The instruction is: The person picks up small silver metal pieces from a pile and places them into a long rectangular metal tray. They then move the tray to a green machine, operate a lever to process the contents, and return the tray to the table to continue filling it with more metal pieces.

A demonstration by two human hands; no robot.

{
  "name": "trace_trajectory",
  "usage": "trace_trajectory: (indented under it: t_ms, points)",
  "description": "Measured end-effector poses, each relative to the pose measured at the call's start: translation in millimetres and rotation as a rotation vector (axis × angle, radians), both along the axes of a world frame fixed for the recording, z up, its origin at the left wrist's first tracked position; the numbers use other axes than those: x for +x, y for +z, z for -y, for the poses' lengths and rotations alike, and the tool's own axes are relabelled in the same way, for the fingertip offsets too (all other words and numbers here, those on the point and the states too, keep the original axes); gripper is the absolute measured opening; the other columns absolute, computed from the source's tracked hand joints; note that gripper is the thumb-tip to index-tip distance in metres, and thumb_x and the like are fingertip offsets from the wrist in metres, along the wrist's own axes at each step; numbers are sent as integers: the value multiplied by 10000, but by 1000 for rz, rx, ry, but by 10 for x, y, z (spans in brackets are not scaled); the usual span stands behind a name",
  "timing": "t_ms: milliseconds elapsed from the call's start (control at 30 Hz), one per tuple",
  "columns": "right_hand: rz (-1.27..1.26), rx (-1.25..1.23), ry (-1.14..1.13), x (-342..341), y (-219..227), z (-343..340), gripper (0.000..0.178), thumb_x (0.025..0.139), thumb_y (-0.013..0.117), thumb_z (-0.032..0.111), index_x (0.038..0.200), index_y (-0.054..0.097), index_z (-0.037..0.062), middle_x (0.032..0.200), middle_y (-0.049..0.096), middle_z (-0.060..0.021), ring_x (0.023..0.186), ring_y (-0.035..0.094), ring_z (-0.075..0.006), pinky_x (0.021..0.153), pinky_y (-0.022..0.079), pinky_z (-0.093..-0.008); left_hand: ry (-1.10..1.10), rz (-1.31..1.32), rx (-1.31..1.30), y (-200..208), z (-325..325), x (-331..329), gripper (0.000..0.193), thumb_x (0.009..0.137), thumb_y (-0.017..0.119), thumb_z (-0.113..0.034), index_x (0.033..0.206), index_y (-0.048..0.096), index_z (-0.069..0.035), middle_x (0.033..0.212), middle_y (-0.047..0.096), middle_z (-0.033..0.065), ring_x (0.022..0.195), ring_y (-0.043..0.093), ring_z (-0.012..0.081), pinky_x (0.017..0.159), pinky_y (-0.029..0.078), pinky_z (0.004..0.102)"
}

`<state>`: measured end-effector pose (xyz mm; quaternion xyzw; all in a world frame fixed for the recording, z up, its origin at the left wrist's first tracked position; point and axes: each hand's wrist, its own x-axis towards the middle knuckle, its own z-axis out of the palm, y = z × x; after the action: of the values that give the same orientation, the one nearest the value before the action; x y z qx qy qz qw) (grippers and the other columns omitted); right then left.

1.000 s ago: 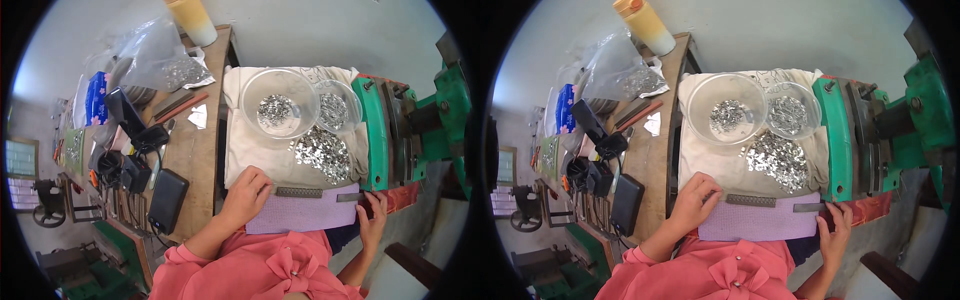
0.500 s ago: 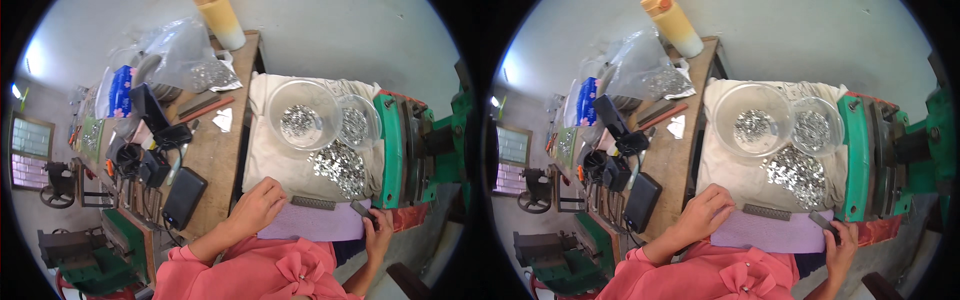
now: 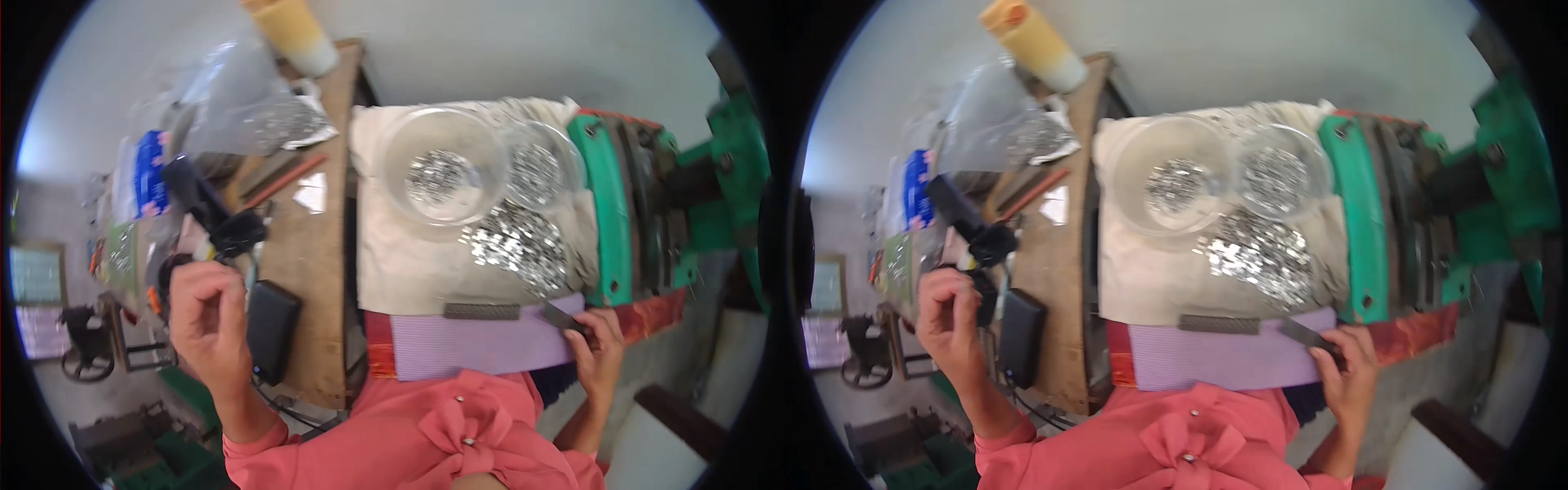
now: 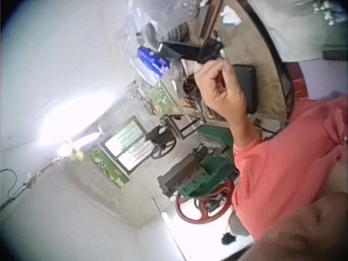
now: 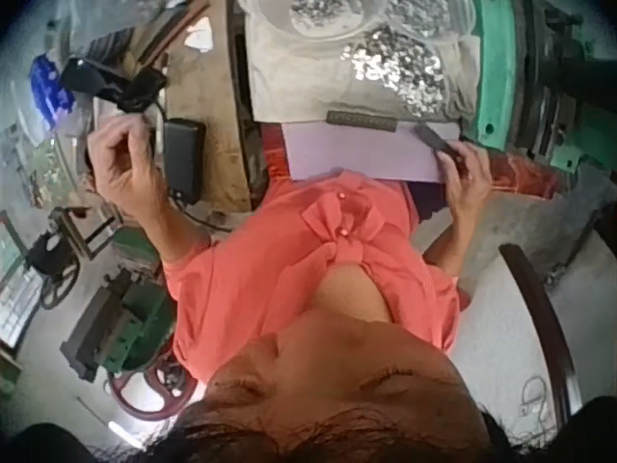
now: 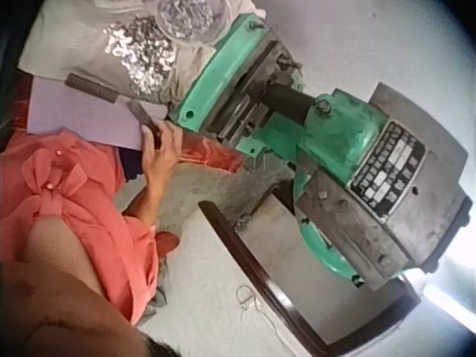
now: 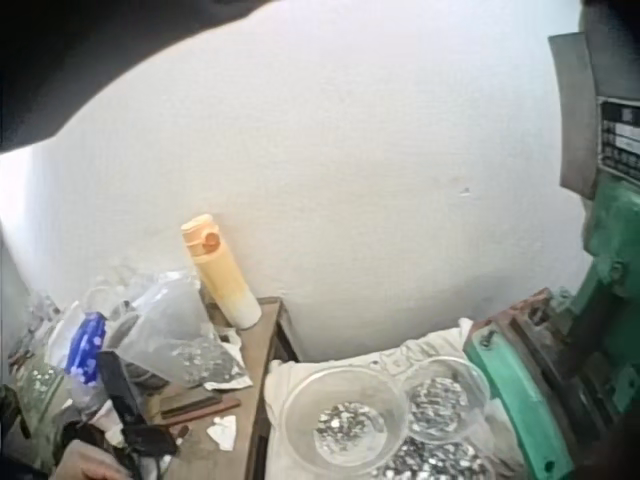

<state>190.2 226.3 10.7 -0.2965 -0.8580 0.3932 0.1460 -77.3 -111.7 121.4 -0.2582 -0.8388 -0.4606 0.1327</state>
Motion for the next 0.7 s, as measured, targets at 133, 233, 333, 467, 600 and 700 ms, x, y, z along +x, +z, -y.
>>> trace_trajectory:
  t_ms: [133,233,333,467,600,700]
  points:
    - [-60,41,86,-187,138,97,280,758,817,32,1014,705,33,957,632,-79,802,608,-220,675,490,-321,-99,327,28,-466,-335,302,76,861,693,50,910,663,1,963,607,85,866,578,153,771,465,254]
    - [-100,118,202,-352,208,182,282,744,827,50,998,706,37,960,640,-99,832,626,-276,703,506,-362,-260,396,-46,-669,-547,440,58,882,662,55,911,646,8,976,592,78,842,568,140,738,457,257]
    - [-117,191,327,-530,249,266,294,741,823,60,1007,699,44,967,635,-105,856,627,-310,724,516,-391,-304,407,-126,-778,-689,504,42,893,679,23,912,645,7,931,602,84,805,574,157,725,463,278]
    - [-134,205,449,-722,211,374,299,761,800,65,1030,673,40,976,613,-96,868,615,-304,734,525,-397,-321,441,-213,-907,-780,563,66,907,686,-25,906,625,1,903,603,106,726,597,206,639,471,312]
    - [-123,219,489,-819,154,435,313,754,803,66,1038,673,45,984,607,-92,867,611,-294,730,524,-391,-360,454,-296,-973,-886,603,99,936,665,-65,907,598,2,901,586,123,713,591,258,632,475,340]
    - [-118,220,492,-855,112,464,339,729,824,57,1037,683,57,979,608,-87,851,608,-291,705,518,-386,-385,449,-330,-1039,-940,645,114,945,658,-77,902,588,2,904,578,122,711,586,257,633,474,346]
